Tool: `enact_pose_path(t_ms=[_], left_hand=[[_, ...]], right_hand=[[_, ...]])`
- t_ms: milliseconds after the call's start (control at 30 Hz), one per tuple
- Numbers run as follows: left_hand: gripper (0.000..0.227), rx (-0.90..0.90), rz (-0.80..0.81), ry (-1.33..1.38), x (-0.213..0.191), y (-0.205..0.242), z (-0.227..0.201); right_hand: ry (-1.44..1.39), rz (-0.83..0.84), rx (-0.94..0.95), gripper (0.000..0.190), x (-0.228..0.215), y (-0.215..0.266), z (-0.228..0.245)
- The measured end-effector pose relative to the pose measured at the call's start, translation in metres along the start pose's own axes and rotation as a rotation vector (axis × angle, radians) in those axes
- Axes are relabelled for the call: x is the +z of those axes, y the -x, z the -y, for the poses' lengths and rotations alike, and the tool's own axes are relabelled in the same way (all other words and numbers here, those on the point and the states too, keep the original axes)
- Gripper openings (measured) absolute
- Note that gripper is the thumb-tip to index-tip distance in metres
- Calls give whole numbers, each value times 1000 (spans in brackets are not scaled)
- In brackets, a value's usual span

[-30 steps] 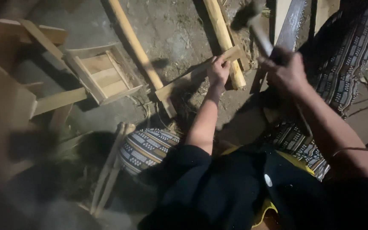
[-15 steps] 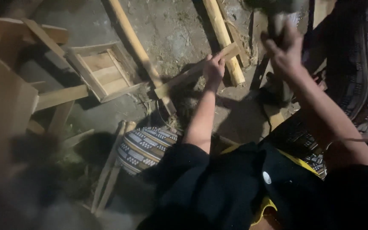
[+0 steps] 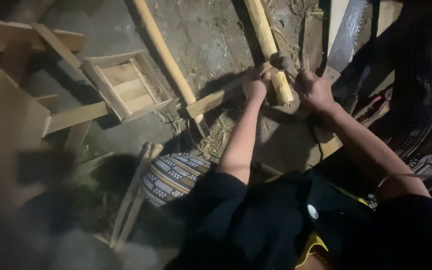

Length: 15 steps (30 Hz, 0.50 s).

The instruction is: The person sits on the ground assembling a small wooden frame, hammering wooden bars and joints together with a hammer. They reposition the wood pieces and then use a red-handled tool to trim or work on a joint of the assembled frame.

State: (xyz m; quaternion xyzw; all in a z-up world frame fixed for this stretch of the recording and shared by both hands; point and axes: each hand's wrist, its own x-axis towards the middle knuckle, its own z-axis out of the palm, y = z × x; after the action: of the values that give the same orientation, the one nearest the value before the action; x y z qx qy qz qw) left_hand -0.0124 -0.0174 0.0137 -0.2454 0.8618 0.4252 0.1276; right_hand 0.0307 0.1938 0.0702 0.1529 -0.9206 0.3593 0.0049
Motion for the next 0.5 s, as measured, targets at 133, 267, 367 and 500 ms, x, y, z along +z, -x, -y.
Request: enact_pose_path(t_ms=[133, 267, 367, 500], left_hand=[[25, 60, -5, -21, -26, 9, -23], [23, -52, -4, 202, -3, 4, -12], [25, 35, 53, 161, -11, -1, -3], [14, -194, 122, 1350, -10, 12, -6]], right_hand=[[78, 67, 56, 38, -5, -2, 9], [39, 6, 6, 37, 0, 1, -7], [-82, -30, 13, 39, -20, -7, 19], [61, 80, -20, 43, -7, -2, 12]])
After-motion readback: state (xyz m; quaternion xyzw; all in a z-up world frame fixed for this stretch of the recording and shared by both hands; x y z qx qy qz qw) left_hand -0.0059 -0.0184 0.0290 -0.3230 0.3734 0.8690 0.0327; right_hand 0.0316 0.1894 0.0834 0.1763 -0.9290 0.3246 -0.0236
